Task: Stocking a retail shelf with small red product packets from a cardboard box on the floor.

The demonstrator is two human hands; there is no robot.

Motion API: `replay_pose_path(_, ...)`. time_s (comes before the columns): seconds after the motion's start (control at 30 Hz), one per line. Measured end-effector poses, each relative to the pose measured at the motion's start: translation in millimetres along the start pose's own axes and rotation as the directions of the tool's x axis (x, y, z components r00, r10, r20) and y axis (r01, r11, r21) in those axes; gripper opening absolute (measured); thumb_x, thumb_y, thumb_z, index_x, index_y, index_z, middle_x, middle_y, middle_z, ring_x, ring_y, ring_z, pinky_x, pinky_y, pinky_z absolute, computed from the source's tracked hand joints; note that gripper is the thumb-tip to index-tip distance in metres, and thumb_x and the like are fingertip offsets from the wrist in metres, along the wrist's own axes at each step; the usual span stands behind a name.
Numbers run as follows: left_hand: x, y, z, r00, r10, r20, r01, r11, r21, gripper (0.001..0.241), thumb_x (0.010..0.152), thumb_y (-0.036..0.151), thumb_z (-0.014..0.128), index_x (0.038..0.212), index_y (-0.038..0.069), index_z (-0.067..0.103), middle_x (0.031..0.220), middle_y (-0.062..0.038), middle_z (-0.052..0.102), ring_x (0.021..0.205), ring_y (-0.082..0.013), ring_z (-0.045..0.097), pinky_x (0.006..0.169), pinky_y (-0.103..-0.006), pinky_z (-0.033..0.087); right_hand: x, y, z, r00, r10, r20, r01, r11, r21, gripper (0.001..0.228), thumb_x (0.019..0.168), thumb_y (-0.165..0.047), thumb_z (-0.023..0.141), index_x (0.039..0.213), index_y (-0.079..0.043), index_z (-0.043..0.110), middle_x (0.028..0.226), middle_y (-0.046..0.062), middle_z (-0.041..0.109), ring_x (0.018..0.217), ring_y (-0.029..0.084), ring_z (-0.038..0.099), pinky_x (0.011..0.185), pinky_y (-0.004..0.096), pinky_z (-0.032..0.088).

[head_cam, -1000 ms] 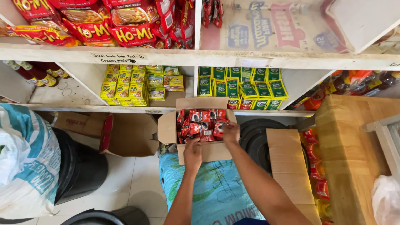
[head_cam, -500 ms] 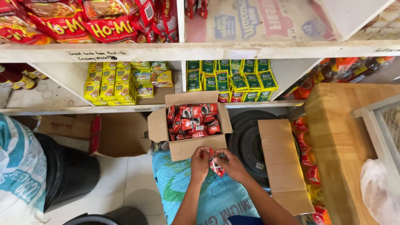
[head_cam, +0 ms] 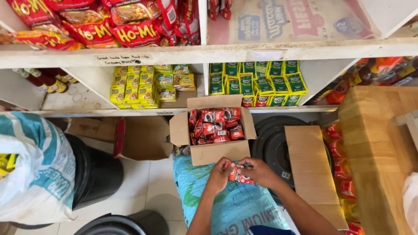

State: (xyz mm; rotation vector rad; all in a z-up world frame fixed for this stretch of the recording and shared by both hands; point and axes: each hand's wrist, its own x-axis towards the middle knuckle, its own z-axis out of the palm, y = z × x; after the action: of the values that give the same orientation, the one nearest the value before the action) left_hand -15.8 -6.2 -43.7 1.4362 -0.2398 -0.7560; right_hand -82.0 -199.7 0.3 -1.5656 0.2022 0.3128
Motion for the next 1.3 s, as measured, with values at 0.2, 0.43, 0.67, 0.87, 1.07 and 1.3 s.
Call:
replay_pose_path(0.2, -9.4, 55.4, 18.1, 0.989, 0.030, -0.142, 0.016, 0.949, 0.315, 0.031, 0.102, 0.029, 0.064, 0.087, 0.002, 0.059, 0.066, -0.009, 0.058, 0.059, -0.0145, 0.049, 0.056, -0.0354, 0.045, -18.6, -3.3, -2.9, 0.984, 0.174, -0.043, -0.175, 0.985, 0.000, 0.029, 0.089, -0.018, 0.076, 0.112, -0.002, 0.071, 0.086, 0.003, 0.071, 0.073, 0.008, 0.060, 0.062, 0.028, 0.051)
replay_pose_path(0.43, -13.6, 70.9, 25.4, 0.942, 0.221, -0.253, -0.093, 0.895, 0.436, 0.035, 0.096, 0.026, 0.070, 0.076, 0.000, 0.058, 0.058, -0.014, 0.059, 0.048, -0.0241, 0.050, 0.050, -0.0403, 0.043, -18.1, 4.6, -3.0, 0.997, 0.061, -0.053, -0.059, 0.998, 0.038, 0.027, 0.089, -0.018, 0.079, 0.107, -0.002, 0.065, 0.094, 0.003, 0.070, 0.087, 0.008, 0.063, 0.077, 0.028, 0.054)
replay_pose_path(0.67, -13.4, 79.3, 20.0, 0.855, 0.342, -0.390, -0.179, 0.900, 0.397, 0.035, 0.096, 0.025, 0.071, 0.073, 0.001, 0.059, 0.058, -0.012, 0.062, 0.048, -0.0226, 0.053, 0.048, -0.0389, 0.046, -13.9, -18.8, 3.7, 0.977, 0.131, -0.168, -0.106, 0.983, 0.151, 0.038, 0.079, -0.014, 0.079, 0.111, -0.011, 0.059, 0.090, -0.001, 0.068, 0.076, 0.009, 0.066, 0.061, 0.031, 0.056)
replay_pose_path(0.87, -13.2, 87.1, 18.6, 0.878, 0.293, -0.378, -0.106, 0.890, 0.444, 0.038, 0.094, 0.026, 0.074, 0.072, 0.000, 0.058, 0.056, -0.013, 0.060, 0.047, -0.0232, 0.050, 0.048, -0.0391, 0.044, -9.7, 17.3, -11.8, 0.991, 0.047, -0.125, -0.044, 0.999, 0.029, 0.025, 0.092, -0.018, 0.080, 0.095, 0.002, 0.065, 0.078, 0.004, 0.068, 0.071, 0.010, 0.061, 0.061, 0.030, 0.053)
replay_pose_path(1.07, -11.2, 95.2, 13.1, 0.880, 0.298, -0.369, -0.114, 0.888, 0.445, 0.038, 0.092, 0.029, 0.074, 0.072, 0.000, 0.061, 0.057, -0.012, 0.062, 0.046, -0.0222, 0.054, 0.048, -0.0386, 0.046, -16.6, -6.8, -18.5, 0.981, 0.168, -0.098, -0.169, 0.986, -0.001, 0.026, 0.088, -0.025, 0.077, 0.091, 0.001, 0.072, 0.079, 0.006, 0.075, 0.067, 0.014, 0.067, 0.060, 0.030, 0.056)
replay_pose_path(1.3, -5.7, 102.8, 5.1, 0.872, 0.363, -0.328, -0.156, 0.842, 0.516, 0.038, 0.092, 0.029, 0.076, 0.073, -0.001, 0.061, 0.058, -0.015, 0.061, 0.050, -0.0276, 0.054, 0.049, -0.0400, 0.046, -15.6, -14.3, -23.7, 0.992, 0.111, -0.066, -0.111, 0.994, 0.007, 0.023, 0.089, -0.023, 0.078, 0.089, 0.000, 0.073, 0.076, 0.005, 0.073, 0.069, 0.012, 0.067, 0.064, 0.029, 0.056)
